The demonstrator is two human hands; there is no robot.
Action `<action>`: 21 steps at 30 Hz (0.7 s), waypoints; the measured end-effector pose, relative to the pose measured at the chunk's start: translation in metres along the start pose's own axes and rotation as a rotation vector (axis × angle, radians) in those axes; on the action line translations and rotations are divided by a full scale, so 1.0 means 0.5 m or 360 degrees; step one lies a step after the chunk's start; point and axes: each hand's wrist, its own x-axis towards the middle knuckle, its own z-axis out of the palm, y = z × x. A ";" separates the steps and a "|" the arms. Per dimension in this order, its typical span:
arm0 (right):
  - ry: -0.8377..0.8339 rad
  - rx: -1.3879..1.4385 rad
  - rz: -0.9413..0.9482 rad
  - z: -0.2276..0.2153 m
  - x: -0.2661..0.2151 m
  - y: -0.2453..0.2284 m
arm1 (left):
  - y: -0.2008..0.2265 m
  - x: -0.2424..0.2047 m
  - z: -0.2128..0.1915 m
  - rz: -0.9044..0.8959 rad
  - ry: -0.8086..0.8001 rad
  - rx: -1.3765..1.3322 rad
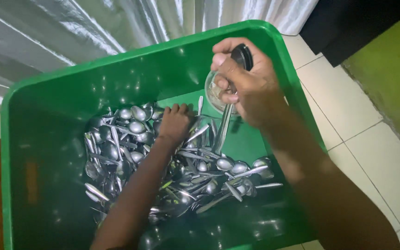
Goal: Bundling metal spoons together using rubber bands in a sorting area.
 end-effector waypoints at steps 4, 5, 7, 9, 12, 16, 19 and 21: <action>-0.0139 0.0025 0.0024 -0.010 0.002 0.007 | -0.040 -0.033 -0.145 -0.0057 0.0007 -0.0264; -0.0124 0.0090 0.0128 -0.012 0.004 0.013 | -0.054 -0.042 -0.190 -0.0137 0.0113 -0.0609; -0.0107 0.0164 0.0225 -0.011 0.002 0.012 | -0.077 -0.061 -0.286 -0.0214 0.0213 -0.0944; -0.0185 -0.0581 0.0308 0.000 -0.002 -0.001 | -0.098 -0.085 -0.391 -0.0204 0.0381 -0.1383; -0.0422 -0.0743 0.0087 -0.012 -0.005 0.040 | -0.091 -0.098 -0.454 -0.0285 0.0369 -0.1677; -0.0524 -0.0670 0.0165 0.000 -0.011 0.070 | -0.040 -0.060 -0.425 -0.0217 0.0513 -0.2200; -0.0436 -0.0611 0.0208 -0.001 -0.018 0.051 | -0.038 -0.026 -0.381 -0.0434 0.0311 -0.2800; -0.0370 -0.0566 0.0189 -0.017 -0.019 0.038 | -0.045 -0.006 -0.374 -0.0532 0.0039 -0.2981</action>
